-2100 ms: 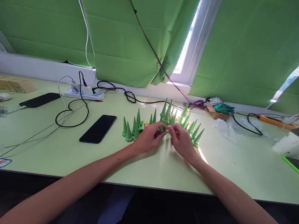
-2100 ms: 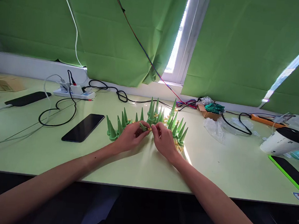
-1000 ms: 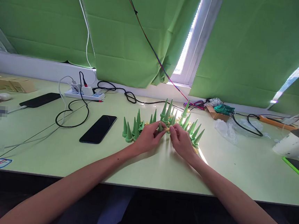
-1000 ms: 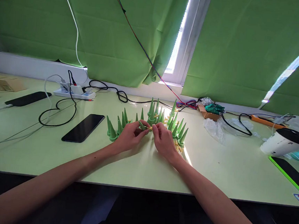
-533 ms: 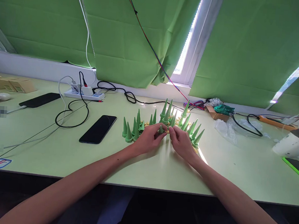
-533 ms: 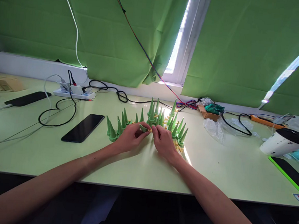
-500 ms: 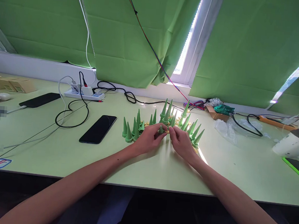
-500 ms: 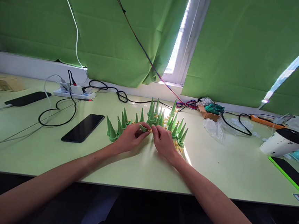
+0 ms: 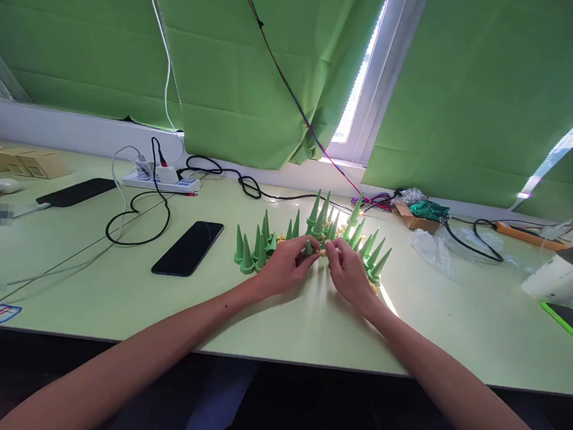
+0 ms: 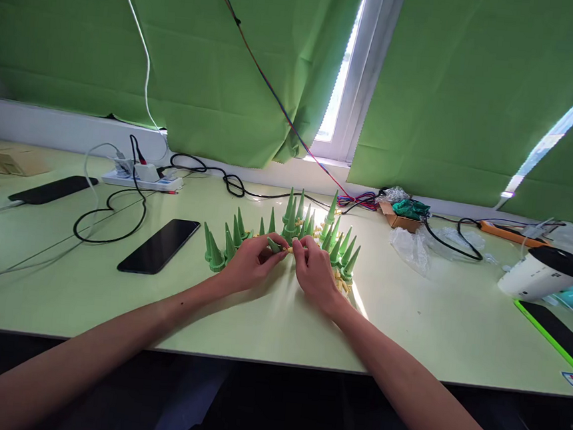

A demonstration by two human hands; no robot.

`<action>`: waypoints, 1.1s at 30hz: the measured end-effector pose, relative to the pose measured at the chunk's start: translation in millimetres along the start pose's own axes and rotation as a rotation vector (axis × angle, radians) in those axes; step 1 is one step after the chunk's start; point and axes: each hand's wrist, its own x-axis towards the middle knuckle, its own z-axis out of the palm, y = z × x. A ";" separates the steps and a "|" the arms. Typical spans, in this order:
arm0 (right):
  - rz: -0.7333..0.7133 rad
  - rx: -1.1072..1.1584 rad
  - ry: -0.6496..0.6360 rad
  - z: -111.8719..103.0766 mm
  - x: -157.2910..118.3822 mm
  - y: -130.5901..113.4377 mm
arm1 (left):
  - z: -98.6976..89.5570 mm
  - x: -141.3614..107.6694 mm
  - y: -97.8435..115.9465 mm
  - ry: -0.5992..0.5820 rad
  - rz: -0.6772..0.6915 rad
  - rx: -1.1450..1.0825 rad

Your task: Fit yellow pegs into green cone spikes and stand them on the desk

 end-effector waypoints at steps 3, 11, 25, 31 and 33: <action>0.004 0.011 -0.027 -0.5 -0.6 -0.4 | 0.2 0.1 -0.7 0.004 0.008 0.010; -0.064 -0.069 0.000 1.1 1.1 0.7 | 1.2 -1.4 -2.9 -0.001 0.041 0.043; -0.053 -0.061 -0.024 1.7 0.8 3.2 | 0.0 0.0 -1.5 0.011 0.007 0.019; -0.032 0.017 -0.090 0.4 -1.3 -2.6 | -0.7 0.2 -1.2 0.022 -0.007 0.010; -0.045 0.007 -0.079 0.4 -0.8 -2.4 | -0.1 -0.2 -2.4 0.016 0.004 0.020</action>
